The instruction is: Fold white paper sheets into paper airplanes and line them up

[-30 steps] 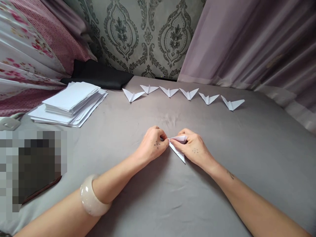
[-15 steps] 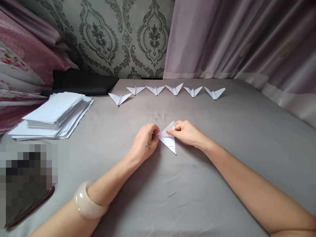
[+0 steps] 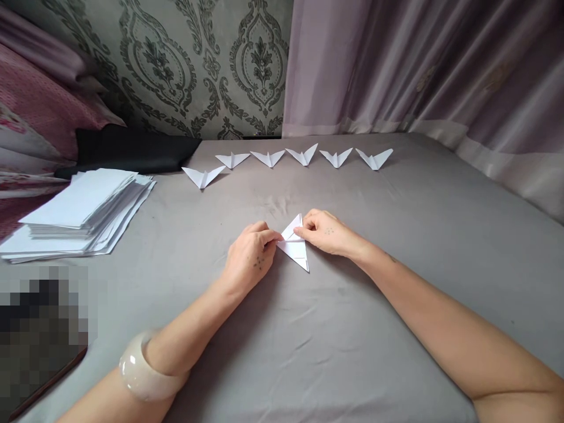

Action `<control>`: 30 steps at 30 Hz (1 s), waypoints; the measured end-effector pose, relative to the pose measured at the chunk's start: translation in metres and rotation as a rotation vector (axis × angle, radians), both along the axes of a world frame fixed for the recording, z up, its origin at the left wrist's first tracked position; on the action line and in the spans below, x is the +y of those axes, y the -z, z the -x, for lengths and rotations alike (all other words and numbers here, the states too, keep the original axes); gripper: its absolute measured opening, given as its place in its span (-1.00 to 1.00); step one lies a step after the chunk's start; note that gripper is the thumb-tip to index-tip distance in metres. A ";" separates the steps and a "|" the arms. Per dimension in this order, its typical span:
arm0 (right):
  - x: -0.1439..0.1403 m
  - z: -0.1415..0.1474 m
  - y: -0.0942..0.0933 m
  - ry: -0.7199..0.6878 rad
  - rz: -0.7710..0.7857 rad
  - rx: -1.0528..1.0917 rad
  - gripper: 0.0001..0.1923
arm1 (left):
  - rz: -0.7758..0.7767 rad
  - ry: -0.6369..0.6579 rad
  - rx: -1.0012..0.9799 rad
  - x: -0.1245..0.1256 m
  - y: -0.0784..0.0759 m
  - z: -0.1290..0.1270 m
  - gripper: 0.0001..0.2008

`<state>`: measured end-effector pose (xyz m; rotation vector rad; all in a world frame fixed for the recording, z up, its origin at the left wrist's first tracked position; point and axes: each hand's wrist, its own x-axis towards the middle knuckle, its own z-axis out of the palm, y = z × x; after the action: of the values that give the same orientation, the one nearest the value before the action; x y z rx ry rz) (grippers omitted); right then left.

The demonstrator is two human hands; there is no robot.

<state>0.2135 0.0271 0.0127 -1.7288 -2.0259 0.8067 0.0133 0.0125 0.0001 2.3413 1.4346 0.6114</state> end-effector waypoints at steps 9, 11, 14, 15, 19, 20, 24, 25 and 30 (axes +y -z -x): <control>-0.017 0.018 0.001 0.032 -0.122 -0.374 -0.74 | -0.071 0.101 0.209 -0.008 -0.011 0.001 -0.64; -0.018 0.022 0.002 0.041 -0.133 -0.445 -0.74 | -0.102 0.133 0.240 -0.010 -0.012 0.002 -0.64; -0.019 0.027 0.004 0.031 -0.148 -0.498 -0.72 | -0.145 0.171 0.272 -0.011 -0.011 0.004 -0.64; -0.019 0.028 0.005 0.030 -0.155 -0.508 -0.72 | -0.155 0.180 0.282 -0.011 -0.011 0.004 -0.64; -0.016 0.020 0.008 0.044 -0.198 -0.460 -0.72 | -0.165 0.197 0.312 -0.011 -0.011 0.005 -0.63; -0.015 0.014 0.008 0.062 -0.203 -0.403 -0.71 | -0.160 0.198 0.313 -0.010 -0.012 0.005 -0.63; -0.011 -0.005 0.009 0.264 -0.207 -0.049 -0.63 | -0.138 0.199 0.315 -0.010 -0.014 0.004 -0.60; -0.012 -0.007 0.009 0.305 -0.252 0.007 -0.66 | -0.134 0.200 0.323 -0.011 -0.015 0.004 -0.59; -0.037 0.013 0.008 -0.002 -0.525 -0.025 -0.74 | -0.108 0.191 0.387 -0.011 -0.018 0.003 -0.61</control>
<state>0.2001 -0.0096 0.0043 -1.4357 -2.0185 0.2164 0.0102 0.0015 0.0177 2.7540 1.3273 0.1940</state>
